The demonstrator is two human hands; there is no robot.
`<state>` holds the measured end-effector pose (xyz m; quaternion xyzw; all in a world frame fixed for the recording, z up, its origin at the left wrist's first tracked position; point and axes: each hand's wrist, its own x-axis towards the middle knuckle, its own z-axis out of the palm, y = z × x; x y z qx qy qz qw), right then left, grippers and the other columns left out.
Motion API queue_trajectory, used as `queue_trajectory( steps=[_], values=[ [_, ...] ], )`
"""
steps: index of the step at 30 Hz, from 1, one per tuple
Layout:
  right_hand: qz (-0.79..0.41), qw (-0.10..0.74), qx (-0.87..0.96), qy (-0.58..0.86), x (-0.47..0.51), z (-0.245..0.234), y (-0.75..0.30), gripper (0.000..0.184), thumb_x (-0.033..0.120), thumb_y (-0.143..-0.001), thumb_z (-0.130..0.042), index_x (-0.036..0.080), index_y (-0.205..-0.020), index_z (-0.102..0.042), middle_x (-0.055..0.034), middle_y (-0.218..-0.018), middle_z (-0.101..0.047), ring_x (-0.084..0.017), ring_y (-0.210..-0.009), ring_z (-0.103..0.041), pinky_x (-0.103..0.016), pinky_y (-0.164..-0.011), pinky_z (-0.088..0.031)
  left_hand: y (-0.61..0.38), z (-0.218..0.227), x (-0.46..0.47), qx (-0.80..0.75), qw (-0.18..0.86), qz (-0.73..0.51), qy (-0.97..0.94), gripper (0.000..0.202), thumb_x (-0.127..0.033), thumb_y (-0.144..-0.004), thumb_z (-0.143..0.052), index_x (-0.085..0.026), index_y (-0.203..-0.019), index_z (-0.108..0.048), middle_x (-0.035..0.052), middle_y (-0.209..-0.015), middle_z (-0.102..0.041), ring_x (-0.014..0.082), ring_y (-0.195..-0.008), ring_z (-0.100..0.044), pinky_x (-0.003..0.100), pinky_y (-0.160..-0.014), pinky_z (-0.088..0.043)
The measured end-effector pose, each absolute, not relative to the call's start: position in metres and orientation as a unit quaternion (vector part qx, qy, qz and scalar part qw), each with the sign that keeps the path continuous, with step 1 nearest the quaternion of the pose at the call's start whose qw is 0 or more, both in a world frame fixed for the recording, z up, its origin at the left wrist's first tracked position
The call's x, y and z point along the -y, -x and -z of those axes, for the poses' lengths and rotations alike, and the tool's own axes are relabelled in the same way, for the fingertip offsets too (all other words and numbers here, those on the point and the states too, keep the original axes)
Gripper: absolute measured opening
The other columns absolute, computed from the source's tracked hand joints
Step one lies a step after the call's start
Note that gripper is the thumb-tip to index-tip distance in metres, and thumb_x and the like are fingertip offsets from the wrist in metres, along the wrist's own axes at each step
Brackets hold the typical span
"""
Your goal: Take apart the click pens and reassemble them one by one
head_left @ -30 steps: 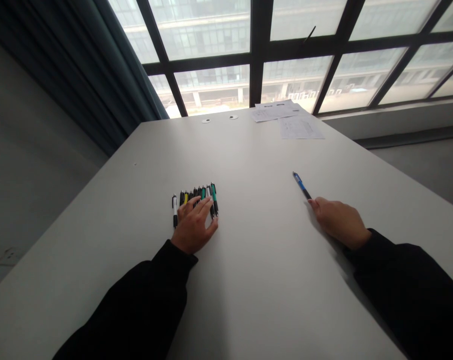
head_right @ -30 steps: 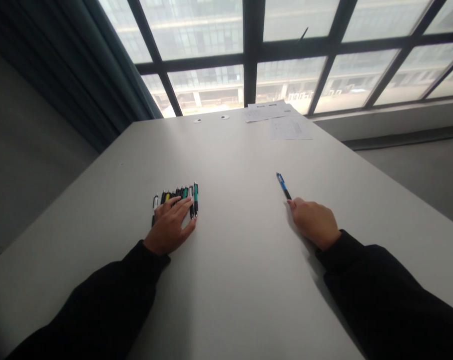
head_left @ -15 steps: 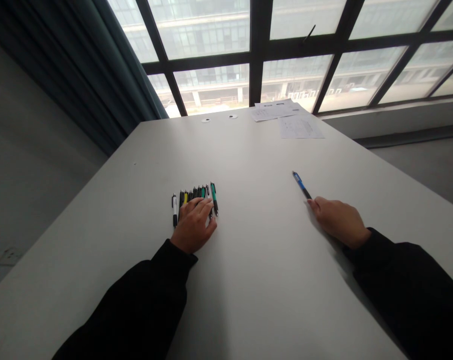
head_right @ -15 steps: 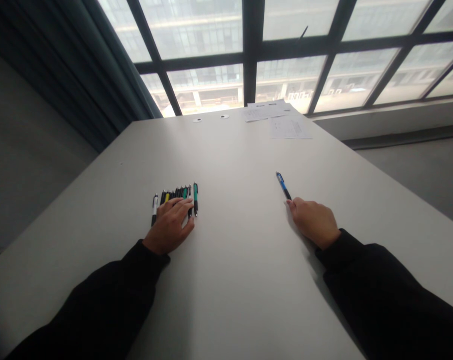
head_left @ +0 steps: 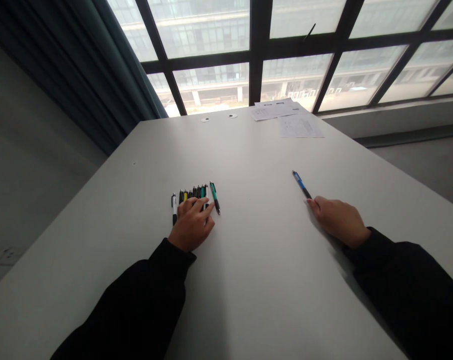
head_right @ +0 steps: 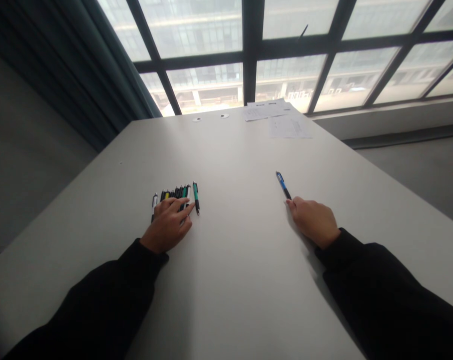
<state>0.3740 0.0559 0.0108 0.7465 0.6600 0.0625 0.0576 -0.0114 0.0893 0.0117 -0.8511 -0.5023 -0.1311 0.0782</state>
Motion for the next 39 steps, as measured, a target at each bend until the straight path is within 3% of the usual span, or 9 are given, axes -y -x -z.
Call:
queue_trajectory(
  steps=[7, 13, 20, 24, 27, 31, 34, 39],
  values=[
    [-0.054, 0.049, -0.655, -0.752, -0.055, -0.011, -0.374, 0.049, 0.049, -0.102, -0.027, 0.018, -0.091, -0.063, -0.0117, -0.077, -0.071, -0.027, -0.069, -0.069, -0.031, -0.054, -0.034, 0.014, -0.010, -0.091, 0.508, 0.117, 0.123, 0.844, 0.037, -0.023, -0.088, -0.048, -0.016, -0.118, -0.069, 0.0134, -0.124, -0.062, 0.0342, -0.114, -0.047, 0.051, -0.098, -0.036],
    [-0.061, -0.020, -0.653, -0.754, -0.057, -0.011, -0.370, 0.048, 0.045, -0.102, -0.027, 0.018, -0.084, -0.062, -0.0111, -0.070, -0.070, -0.025, -0.061, -0.065, -0.030, -0.052, -0.025, 0.003, -0.013, -0.088, 0.498, 0.144, 0.151, 0.842, 0.049, -0.050, -0.091, -0.055, -0.015, -0.123, -0.065, 0.0142, -0.113, -0.064, 0.0324, -0.101, -0.052, 0.046, -0.083, -0.040],
    [-0.081, -0.146, -0.742, -0.649, -0.053, -0.009, -0.363, 0.045, 0.046, -0.101, -0.035, 0.019, -0.069, -0.054, -0.0039, -0.056, -0.059, -0.016, -0.048, -0.050, -0.029, -0.052, -0.024, -0.005, -0.010, -0.087, 0.415, 0.124, 0.172, 0.885, 0.029, -0.035, -0.094, -0.058, -0.016, -0.111, -0.069, 0.0110, -0.106, -0.070, 0.0290, -0.099, -0.056, 0.044, -0.082, -0.043],
    [-0.044, -0.180, -0.829, -0.528, -0.050, -0.007, -0.355, 0.039, 0.041, -0.101, -0.038, 0.020, -0.072, -0.054, -0.0020, -0.061, -0.059, -0.014, -0.049, -0.050, -0.028, -0.053, -0.031, -0.008, -0.007, -0.085, 0.345, 0.057, 0.230, 0.908, 0.018, -0.018, -0.096, -0.052, -0.014, -0.103, -0.068, 0.0094, -0.095, -0.070, 0.0219, -0.089, -0.060, 0.037, -0.081, -0.049],
    [-0.015, -0.206, -0.839, -0.504, -0.049, -0.006, -0.341, 0.025, 0.039, -0.100, -0.045, 0.018, -0.098, -0.058, -0.0056, -0.083, -0.067, -0.015, -0.059, -0.059, -0.027, -0.057, -0.041, -0.011, -0.006, -0.082, 0.324, -0.045, 0.296, 0.897, 0.016, -0.014, -0.094, -0.052, -0.014, -0.104, -0.066, 0.0086, -0.094, -0.069, 0.0181, -0.089, -0.063, 0.032, -0.083, -0.053],
    [0.038, -0.236, -0.844, -0.480, -0.048, -0.008, -0.322, 0.031, 0.037, -0.097, -0.051, 0.020, -0.123, -0.050, -0.0093, -0.108, -0.067, -0.017, -0.070, -0.065, -0.028, -0.064, -0.049, -0.015, -0.009, -0.076, 0.345, -0.193, 0.353, 0.848, 0.011, -0.015, -0.090, -0.059, -0.016, -0.099, -0.065, 0.0060, -0.094, -0.067, 0.0143, -0.083, -0.062, 0.027, -0.079, -0.054],
    [0.079, -0.279, -0.837, -0.463, -0.046, -0.010, -0.315, 0.025, 0.031, -0.099, -0.049, 0.021, -0.121, -0.048, -0.0082, -0.102, -0.068, -0.014, -0.061, -0.062, -0.027, -0.059, -0.049, -0.016, -0.011, -0.074, 0.349, -0.273, 0.370, 0.817, 0.007, -0.016, -0.089, -0.062, -0.016, -0.095, -0.065, 0.0057, -0.093, -0.066, 0.0141, -0.082, -0.062, 0.027, -0.077, -0.053],
    [0.089, -0.313, -0.808, -0.492, -0.045, -0.007, -0.320, 0.012, 0.032, -0.099, -0.048, 0.021, -0.105, -0.048, 0.0005, -0.070, -0.065, -0.012, -0.045, -0.052, -0.025, -0.047, -0.038, -0.016, -0.011, -0.073, 0.345, -0.343, 0.381, 0.786, 0.006, -0.017, -0.086, -0.065, -0.016, -0.092, -0.066, 0.0068, -0.094, -0.067, 0.0150, -0.083, -0.064, 0.028, -0.076, -0.055]
  ],
)
